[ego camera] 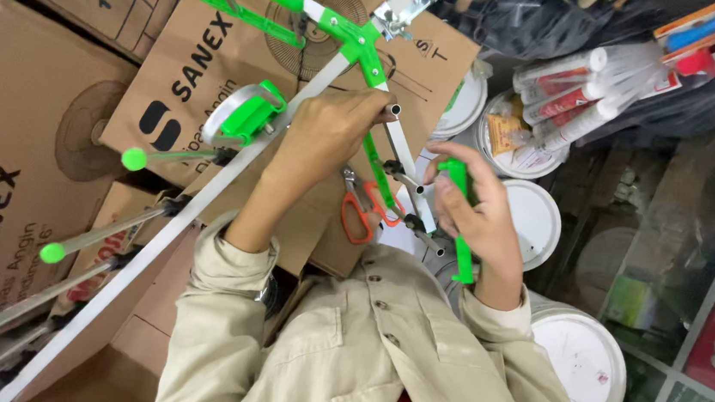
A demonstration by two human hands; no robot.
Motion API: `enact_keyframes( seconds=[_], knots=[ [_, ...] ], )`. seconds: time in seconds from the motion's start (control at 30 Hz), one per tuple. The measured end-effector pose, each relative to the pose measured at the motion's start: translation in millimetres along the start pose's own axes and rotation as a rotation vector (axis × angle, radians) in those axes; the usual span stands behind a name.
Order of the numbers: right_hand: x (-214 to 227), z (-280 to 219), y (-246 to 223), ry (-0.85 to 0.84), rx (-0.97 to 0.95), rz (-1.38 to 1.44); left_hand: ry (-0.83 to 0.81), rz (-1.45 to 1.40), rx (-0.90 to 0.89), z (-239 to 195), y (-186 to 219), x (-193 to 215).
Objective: The person assembles a television antenna by attaching plastic components and metal rods to the main frame and securing them.
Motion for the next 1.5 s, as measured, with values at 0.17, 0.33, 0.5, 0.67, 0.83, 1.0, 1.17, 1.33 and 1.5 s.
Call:
enact_keyframes(
  seconds=[0.17,0.33,0.5,0.67,0.83,1.0,1.17,1.33,1.5],
  knots=[
    [-13.6,8.8,8.1,-0.017,0.011,0.025,0.050,0.067,0.018,-5.4,-1.5,13.5],
    [-2.7,9.2,10.7,-0.061,0.087,0.132,0.099,-0.058,-0.026,-14.5,-5.4,-5.2],
    [7.5,-4.5,-3.2,-0.018,0.137,-0.060,0.071,-0.067,-0.076,-6.3,-11.6,-28.6],
    [6.3,14.9,-11.9,0.032,0.183,-0.362,0.074,-0.010,-0.094,-2.5,-17.9,-33.6],
    [2.6,50.5,-4.1,0.043,0.108,-0.108,0.056,-0.010,-0.066,-0.8,-22.2,-38.0],
    [3.0,66.1,4.0,0.156,0.122,-0.248,0.081,-0.041,-0.086,0.3,-19.6,-42.1],
    [2.3,66.8,3.2,0.243,0.054,-0.498,0.108,-0.082,-0.116,0.3,-16.6,-38.4],
    [-1.4,68.2,-7.8,0.228,0.134,-0.672,0.114,-0.118,-0.125,2.2,-15.7,-37.0],
    [-10.6,62.9,-32.0,0.224,0.149,-0.981,0.104,-0.104,-0.121,2.1,-15.3,-37.8]
  ],
)
Point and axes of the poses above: each hand's wrist, its own z-axis towards the middle knuckle, its own x-axis out of the back of the hand, y = z × x, the point moved 1 cm from there along z, towards the middle knuckle, and after that the axes turned 13 degrees about -y, right-handed, at the moved point
